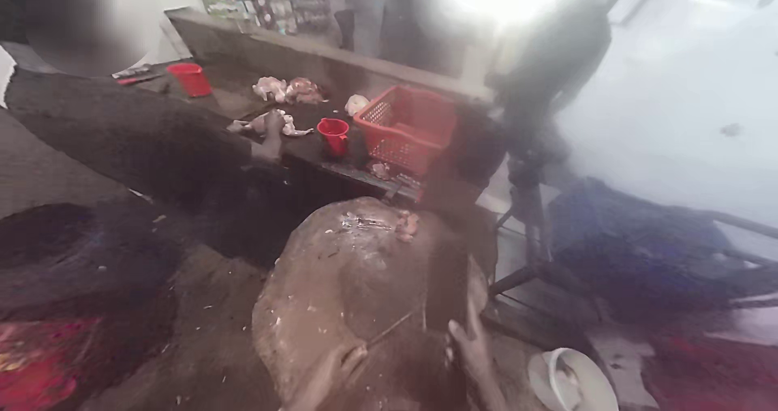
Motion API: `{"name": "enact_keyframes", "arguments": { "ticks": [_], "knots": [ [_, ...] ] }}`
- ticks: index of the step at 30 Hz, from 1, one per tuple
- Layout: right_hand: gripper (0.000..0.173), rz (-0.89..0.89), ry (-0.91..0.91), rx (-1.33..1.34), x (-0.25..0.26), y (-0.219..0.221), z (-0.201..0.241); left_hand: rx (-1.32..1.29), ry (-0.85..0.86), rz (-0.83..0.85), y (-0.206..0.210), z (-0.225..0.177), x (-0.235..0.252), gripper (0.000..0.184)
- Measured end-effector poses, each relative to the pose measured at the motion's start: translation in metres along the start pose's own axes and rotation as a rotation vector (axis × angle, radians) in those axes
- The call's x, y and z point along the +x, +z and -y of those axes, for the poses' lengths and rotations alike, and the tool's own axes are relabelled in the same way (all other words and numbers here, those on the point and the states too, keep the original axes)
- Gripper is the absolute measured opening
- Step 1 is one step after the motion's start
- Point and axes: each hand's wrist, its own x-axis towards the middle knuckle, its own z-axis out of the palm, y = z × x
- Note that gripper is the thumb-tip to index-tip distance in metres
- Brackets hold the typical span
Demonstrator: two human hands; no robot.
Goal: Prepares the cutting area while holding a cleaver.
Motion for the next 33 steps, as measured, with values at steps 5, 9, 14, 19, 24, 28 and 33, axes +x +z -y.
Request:
{"name": "enact_keyframes", "arguments": {
  "ticks": [5,9,14,19,24,28,33],
  "knots": [
    [0.084,-0.131,-0.153,-0.085,0.014,0.003,-0.031,-0.141,0.025,-0.042,0.012,-0.012,-0.001,0.037],
    [0.06,0.345,-0.208,-0.745,-0.022,-0.024,-0.074,-0.156,-0.109,-0.172,-0.017,-0.012,0.0,0.036],
    [0.061,0.409,0.049,-0.668,-0.034,-0.034,-0.076,-0.001,-0.04,-0.092,-0.021,-0.014,-0.024,0.039],
    [0.068,0.118,0.317,0.398,0.002,-0.012,-0.028,-0.013,0.021,-0.002,0.011,-0.014,-0.022,0.044],
    [0.084,0.493,0.477,0.158,-0.018,-0.019,-0.016,-0.002,0.016,-0.186,-0.016,-0.036,-0.015,0.036],
    [0.08,0.703,0.456,-0.137,-0.027,-0.025,-0.014,0.145,-0.091,-0.319,-0.052,-0.013,0.001,0.04],
    [0.086,0.1,0.044,0.155,0.004,-0.004,-0.003,0.123,-0.04,-0.096,-0.025,-0.007,-0.011,0.041]
  ]
}}
